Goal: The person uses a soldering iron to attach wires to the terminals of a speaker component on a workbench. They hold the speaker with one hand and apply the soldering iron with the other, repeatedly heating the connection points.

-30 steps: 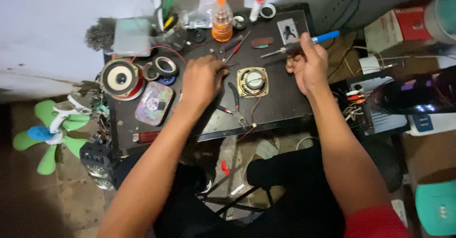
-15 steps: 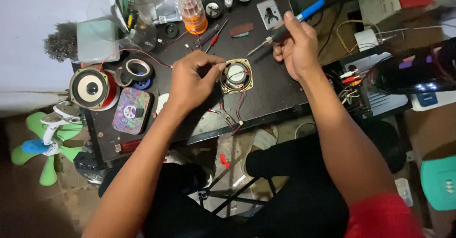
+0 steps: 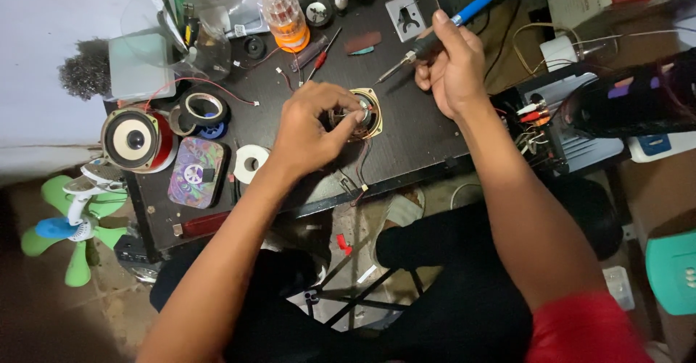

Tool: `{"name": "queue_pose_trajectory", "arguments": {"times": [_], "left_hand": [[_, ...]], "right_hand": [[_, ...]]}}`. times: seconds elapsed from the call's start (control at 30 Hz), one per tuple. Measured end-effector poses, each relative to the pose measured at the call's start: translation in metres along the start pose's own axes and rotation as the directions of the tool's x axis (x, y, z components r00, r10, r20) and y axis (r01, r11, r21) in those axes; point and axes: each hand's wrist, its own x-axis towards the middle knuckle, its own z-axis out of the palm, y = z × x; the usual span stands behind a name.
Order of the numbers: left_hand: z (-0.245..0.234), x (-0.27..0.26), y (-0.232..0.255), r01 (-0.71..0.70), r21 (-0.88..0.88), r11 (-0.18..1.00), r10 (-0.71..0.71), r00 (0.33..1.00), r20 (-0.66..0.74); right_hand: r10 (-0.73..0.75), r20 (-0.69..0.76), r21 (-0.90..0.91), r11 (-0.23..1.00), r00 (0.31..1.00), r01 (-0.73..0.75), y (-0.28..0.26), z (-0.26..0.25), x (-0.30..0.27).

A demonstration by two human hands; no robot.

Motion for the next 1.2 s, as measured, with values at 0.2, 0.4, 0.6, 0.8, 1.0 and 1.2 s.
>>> {"name": "queue_pose_trajectory", "arguments": {"times": [0.2,0.4,0.6,0.8,1.0,1.2], "left_hand": [[0.004,-0.005,-0.001,0.08,0.101,0.992,-0.086,0.995,0.047],[0.008,-0.007,-0.006,0.079,0.119,0.99,-0.081,0.997,0.012],[0.007,-0.009,-0.011,0.139,0.044,0.989,-0.136,0.989,-0.054],[0.003,-0.012,-0.014,0.25,-0.128,0.96,-0.261,0.962,-0.083],[0.003,-0.012,-0.015,0.236,-0.177,0.955,-0.253,0.964,-0.081],[-0.001,-0.013,-0.012,0.262,-0.181,0.948,-0.276,0.959,-0.058]], "right_hand": [[-0.025,-0.008,0.007,1.0,1.0,0.025,0.002,-0.003,0.001],[-0.03,-0.028,0.014,0.999,0.999,0.03,0.002,-0.003,0.0],[-0.048,-0.05,0.013,0.999,0.998,0.049,0.005,0.0,0.0],[-0.053,-0.044,0.021,0.998,0.998,0.054,0.008,-0.003,0.0],[-0.036,-0.051,0.015,0.999,0.998,0.037,0.005,-0.001,-0.002],[-0.041,-0.047,0.007,0.999,0.998,0.042,0.003,0.001,-0.003]]}}
